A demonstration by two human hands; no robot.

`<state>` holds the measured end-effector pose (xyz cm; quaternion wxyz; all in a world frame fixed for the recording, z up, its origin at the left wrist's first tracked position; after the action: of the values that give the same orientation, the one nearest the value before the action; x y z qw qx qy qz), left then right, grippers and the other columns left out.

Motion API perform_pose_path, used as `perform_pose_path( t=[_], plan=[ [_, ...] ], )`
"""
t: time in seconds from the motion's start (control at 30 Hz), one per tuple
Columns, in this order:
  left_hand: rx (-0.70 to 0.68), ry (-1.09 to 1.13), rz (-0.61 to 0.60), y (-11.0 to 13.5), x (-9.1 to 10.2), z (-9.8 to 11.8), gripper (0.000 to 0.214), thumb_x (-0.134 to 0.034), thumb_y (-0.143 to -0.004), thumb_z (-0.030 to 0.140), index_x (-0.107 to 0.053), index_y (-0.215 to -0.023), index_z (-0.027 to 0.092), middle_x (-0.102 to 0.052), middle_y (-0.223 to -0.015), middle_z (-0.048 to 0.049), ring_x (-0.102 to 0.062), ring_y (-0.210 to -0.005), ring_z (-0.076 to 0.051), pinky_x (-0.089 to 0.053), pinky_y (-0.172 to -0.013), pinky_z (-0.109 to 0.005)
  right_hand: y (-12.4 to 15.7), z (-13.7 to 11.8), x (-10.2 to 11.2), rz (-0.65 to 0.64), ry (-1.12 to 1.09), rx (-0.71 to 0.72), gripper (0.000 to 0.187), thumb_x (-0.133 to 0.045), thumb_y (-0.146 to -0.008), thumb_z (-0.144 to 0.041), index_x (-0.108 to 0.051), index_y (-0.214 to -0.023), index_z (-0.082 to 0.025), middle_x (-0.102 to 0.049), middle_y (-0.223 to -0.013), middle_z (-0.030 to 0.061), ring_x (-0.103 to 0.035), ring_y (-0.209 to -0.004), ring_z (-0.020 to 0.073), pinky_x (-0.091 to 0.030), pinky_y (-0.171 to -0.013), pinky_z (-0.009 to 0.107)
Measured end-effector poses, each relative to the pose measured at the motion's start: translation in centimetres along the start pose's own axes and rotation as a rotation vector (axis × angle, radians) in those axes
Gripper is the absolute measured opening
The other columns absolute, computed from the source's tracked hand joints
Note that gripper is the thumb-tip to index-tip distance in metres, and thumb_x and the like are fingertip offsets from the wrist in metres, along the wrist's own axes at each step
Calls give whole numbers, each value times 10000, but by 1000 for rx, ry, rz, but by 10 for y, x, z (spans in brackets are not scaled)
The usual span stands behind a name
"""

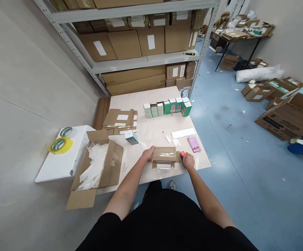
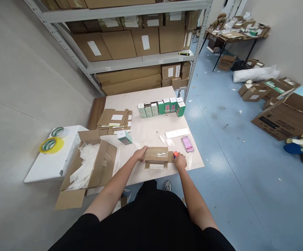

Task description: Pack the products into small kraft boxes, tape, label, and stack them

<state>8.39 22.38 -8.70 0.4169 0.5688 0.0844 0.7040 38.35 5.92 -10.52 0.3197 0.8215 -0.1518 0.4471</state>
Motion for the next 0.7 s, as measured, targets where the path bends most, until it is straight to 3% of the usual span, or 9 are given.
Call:
perform_pose_path(
  t=[0.07,0.13,0.23,0.33,0.43,0.57,0.7],
  plan=[
    [-28,50,7,2,0,-2,1328,-949,-460,283,-280,-1606,346,-197,-1727,-94,-442,-1467,-360,-395,-1150,-363,-2,-27,-3,-28,-145,70,498,-419,-994,-375,-615,-1381,-130,-657,-1361,203,-590,-1303,316,-466,-1013,370],
    [-62,119,21,4,-2,-1,1345,-953,-477,326,-243,-1620,335,-189,-1730,-95,-380,-1507,-351,-366,-1183,-369,-1,-52,-18,-142,-264,80,543,-430,-986,-536,-655,-1316,-167,-695,-1314,172,-633,-1251,306,-489,-980,355],
    [-69,214,53,5,-11,6,1361,-951,-517,475,-205,-1636,266,-127,-1737,-131,-297,-1547,-350,-334,-1212,-367,2,-76,-39,-231,-280,37,641,-510,-929,-663,-660,-1258,-135,-718,-1244,219,-683,-1158,337,-509,-915,365],
    [66,298,184,7,-17,8,1044,-754,-766,654,-272,-1614,283,-96,-1745,-97,-344,-1529,-321,-375,-1186,-376,2,-79,-46,-194,-200,-26,714,-588,-891,-680,-607,-1298,-94,-702,-1232,278,-676,-1167,374,-497,-913,391],
    [196,303,334,12,-17,12,731,-522,-953,611,-325,-1591,314,-144,-1742,-47,-387,-1504,-297,-439,-1125,-402,1,-75,-51,-218,-185,-27,641,-576,-910,-656,-614,-1258,-119,-716,-1193,269,-690,-1130,369,-496,-885,395],
    [206,300,371,12,-15,13,651,-528,-979,496,-350,-1588,352,-242,-1719,4,-423,-1477,-271,-451,-1116,-399,-4,-71,-47,-245,-215,36,471,-528,-953,-581,-664,-1122,-163,-737,-1152,212,-706,-1061,315,-499,-829,340],
    [158,343,349,9,-12,1,618,-542,-986,446,-382,-1580,384,-231,-1719,58,-439,-1472,-259,-408,-1167,-375,-7,-74,-40,-264,-278,135,364,-526,-950,-522,-681,-977,-193,-761,-1048,130,-693,-990,255,-499,-796,292]
  ],
)
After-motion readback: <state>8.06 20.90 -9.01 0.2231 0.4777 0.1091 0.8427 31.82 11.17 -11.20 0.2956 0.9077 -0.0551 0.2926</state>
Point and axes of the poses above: each hand's wrist, its own y-axis away from the middle knuckle, its own x-axis out of the back of the hand, z = x × y, the point moved 10 cm from there along -y, towards the middle knuckle
